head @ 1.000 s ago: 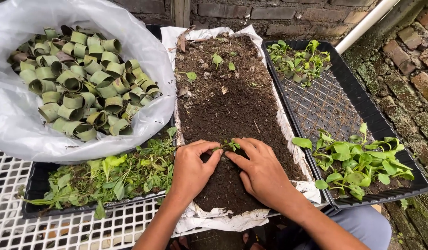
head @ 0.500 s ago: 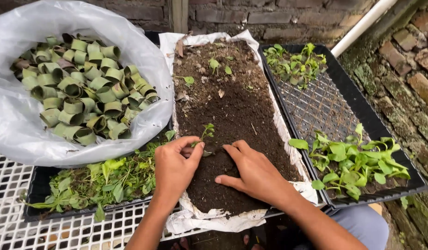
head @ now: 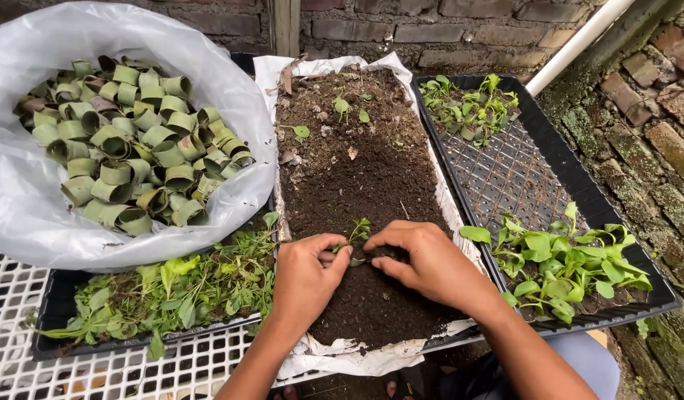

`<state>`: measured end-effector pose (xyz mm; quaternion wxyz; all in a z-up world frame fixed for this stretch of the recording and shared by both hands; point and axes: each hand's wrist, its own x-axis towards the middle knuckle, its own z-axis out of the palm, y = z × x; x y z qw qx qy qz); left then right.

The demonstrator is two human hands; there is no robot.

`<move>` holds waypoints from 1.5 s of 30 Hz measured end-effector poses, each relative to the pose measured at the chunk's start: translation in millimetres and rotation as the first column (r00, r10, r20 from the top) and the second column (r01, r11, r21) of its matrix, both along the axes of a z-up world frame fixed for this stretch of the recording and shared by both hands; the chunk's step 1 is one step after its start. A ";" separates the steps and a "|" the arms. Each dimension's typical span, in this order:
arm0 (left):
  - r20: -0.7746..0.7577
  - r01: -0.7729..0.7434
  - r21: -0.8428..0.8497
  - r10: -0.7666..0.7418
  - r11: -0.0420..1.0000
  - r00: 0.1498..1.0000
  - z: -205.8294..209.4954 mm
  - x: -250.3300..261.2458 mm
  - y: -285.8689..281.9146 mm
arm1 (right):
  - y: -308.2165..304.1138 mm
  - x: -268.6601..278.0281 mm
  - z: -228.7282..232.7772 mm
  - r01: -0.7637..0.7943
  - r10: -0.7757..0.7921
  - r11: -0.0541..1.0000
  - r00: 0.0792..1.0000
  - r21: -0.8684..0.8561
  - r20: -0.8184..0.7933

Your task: Transplanting small green seedlings from a tray into a larger container filled with soil.

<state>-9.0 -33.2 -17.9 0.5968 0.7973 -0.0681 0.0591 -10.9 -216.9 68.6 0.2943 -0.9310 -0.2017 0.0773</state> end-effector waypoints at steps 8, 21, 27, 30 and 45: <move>0.005 -0.016 -0.023 0.016 1.000 1.000 -1.4 -2.8 -1.1 | -4.5 -8.8 -27.4 0.021 -0.064 0.980 0.975 0.197 0.214; 0.096 -0.041 0.163 0.025 0.986 0.995 -6.6 0.4 -1.7 | 0.2 -29.2 -104.2 -0.003 0.195 0.931 0.850 -0.365 0.490; 0.063 -0.052 0.170 0.041 0.984 0.997 -5.6 -1.8 -2.9 | -12.7 -27.1 -87.6 -0.092 0.170 0.973 0.908 -0.213 0.384; 0.076 -0.061 0.185 0.048 0.981 0.996 -7.5 0.4 -3.6 | -13.7 -25.5 -99.5 -0.033 0.148 0.961 0.901 -0.276 0.409; 0.097 -0.044 0.123 0.032 0.991 0.995 -5.1 0.5 -1.3 | -15.9 -34.3 -62.1 -0.109 0.075 0.992 0.921 0.068 0.383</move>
